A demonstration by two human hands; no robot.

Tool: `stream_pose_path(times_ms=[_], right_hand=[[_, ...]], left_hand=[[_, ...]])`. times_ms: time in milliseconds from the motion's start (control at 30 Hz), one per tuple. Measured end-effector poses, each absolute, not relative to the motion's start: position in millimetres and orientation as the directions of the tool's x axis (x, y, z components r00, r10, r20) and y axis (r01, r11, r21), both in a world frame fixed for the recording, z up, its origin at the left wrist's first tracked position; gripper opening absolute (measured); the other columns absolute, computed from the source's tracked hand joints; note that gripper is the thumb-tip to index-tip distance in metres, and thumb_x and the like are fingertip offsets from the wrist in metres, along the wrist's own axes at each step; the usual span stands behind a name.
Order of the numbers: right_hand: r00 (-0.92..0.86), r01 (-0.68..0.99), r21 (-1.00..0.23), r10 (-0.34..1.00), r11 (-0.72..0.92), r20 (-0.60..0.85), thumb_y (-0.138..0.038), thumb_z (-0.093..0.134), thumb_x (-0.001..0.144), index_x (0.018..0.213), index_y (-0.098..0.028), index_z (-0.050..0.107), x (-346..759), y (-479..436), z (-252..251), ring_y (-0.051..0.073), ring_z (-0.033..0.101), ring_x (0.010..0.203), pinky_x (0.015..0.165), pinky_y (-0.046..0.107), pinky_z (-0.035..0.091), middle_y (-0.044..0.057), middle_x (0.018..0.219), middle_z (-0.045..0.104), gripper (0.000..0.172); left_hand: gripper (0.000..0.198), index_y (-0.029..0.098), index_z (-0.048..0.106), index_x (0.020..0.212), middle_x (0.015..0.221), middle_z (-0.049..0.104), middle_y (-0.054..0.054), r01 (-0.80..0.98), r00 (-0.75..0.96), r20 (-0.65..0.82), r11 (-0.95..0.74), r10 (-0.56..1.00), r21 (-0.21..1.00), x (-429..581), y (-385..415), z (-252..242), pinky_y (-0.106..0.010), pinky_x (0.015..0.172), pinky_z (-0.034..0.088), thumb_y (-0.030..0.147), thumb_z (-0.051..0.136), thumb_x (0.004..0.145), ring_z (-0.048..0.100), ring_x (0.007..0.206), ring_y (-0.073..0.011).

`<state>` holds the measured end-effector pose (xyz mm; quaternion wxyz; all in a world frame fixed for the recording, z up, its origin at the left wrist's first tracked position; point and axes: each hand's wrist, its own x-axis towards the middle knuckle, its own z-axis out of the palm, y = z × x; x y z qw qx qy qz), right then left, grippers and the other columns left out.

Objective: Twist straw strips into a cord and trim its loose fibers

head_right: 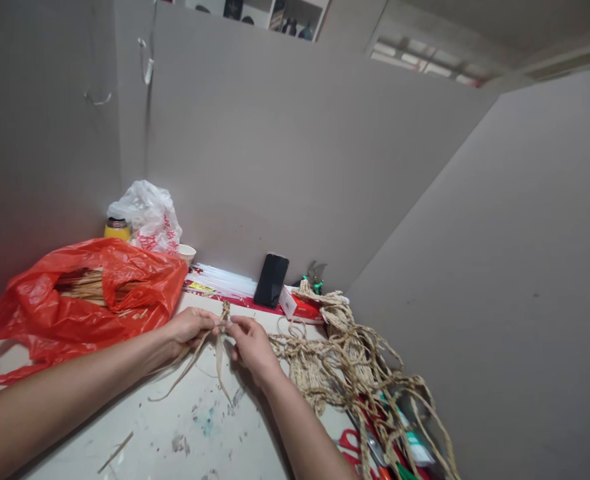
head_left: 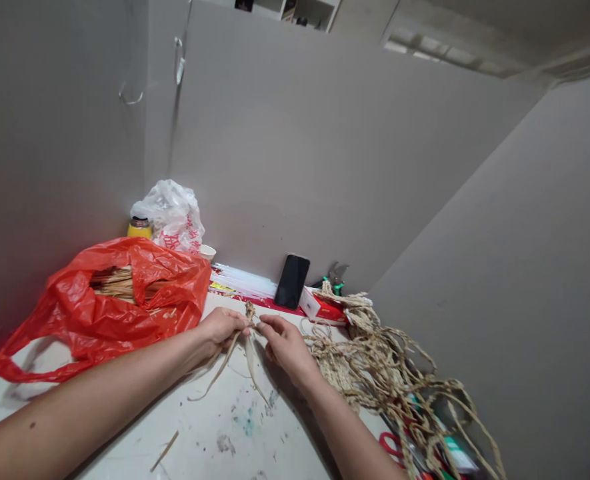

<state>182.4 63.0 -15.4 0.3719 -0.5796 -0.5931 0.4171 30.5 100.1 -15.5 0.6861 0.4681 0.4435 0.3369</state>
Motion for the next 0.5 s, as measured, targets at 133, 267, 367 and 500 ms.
stream_pose_path(times_ms=[133,267,367,500], right_hand=[[-0.193,0.171,-0.970,0.959,-0.176,-0.208,-0.054,0.055,0.075,0.091,-0.016,0.057,180.5,63.9,-11.1,0.005,0.030,0.039,0.035,0.019,0.012,0.000,0.068,0.054,0.042],[-0.310,0.036,-0.959,0.910,-0.280,-0.277,-0.048,0.067,0.067,0.084,-0.014,0.058,183.7,67.4,-8.3,0.001,0.028,0.042,0.037,0.017,0.011,-0.001,0.070,0.052,0.039],[-0.362,0.008,-0.941,0.876,-0.339,-0.319,-0.040,0.072,0.064,0.082,-0.013,0.058,187.8,70.3,-8.8,0.001,0.024,0.042,0.038,0.016,0.010,-0.006,0.063,0.043,0.035],[-0.380,0.023,-0.930,0.857,-0.367,-0.348,-0.039,0.071,0.067,0.080,-0.014,0.056,190.2,70.5,-7.9,0.001,0.020,0.040,0.036,0.016,0.008,-0.010,0.055,0.035,0.031]], left_hand=[[0.012,0.012,0.058,0.065,0.045,0.052,0.005,-0.079,0.403,-0.297,0.356,0.866,0.931,30.3,102.8,-14.3,-0.021,0.038,0.008,0.020,0.068,0.062,0.028,0.032,-0.0016],[0.016,0.013,0.057,0.074,0.052,0.059,0.001,-0.086,0.413,-0.296,0.361,0.861,0.929,32.3,104.2,-17.2,-0.019,0.038,0.010,0.021,0.066,0.064,0.034,0.034,-0.0028],[0.019,0.015,0.054,0.072,0.049,0.057,0.004,-0.081,0.382,-0.284,0.338,0.879,0.938,33.4,103.9,-19.7,-0.019,0.037,0.012,0.023,0.068,0.064,0.029,0.032,-0.0019],[0.017,0.015,0.052,0.069,0.048,0.057,0.004,-0.048,0.344,-0.265,0.298,0.901,0.953,35.0,100.4,-19.9,-0.018,0.036,0.013,0.022,0.067,0.065,0.028,0.031,-0.0018]])
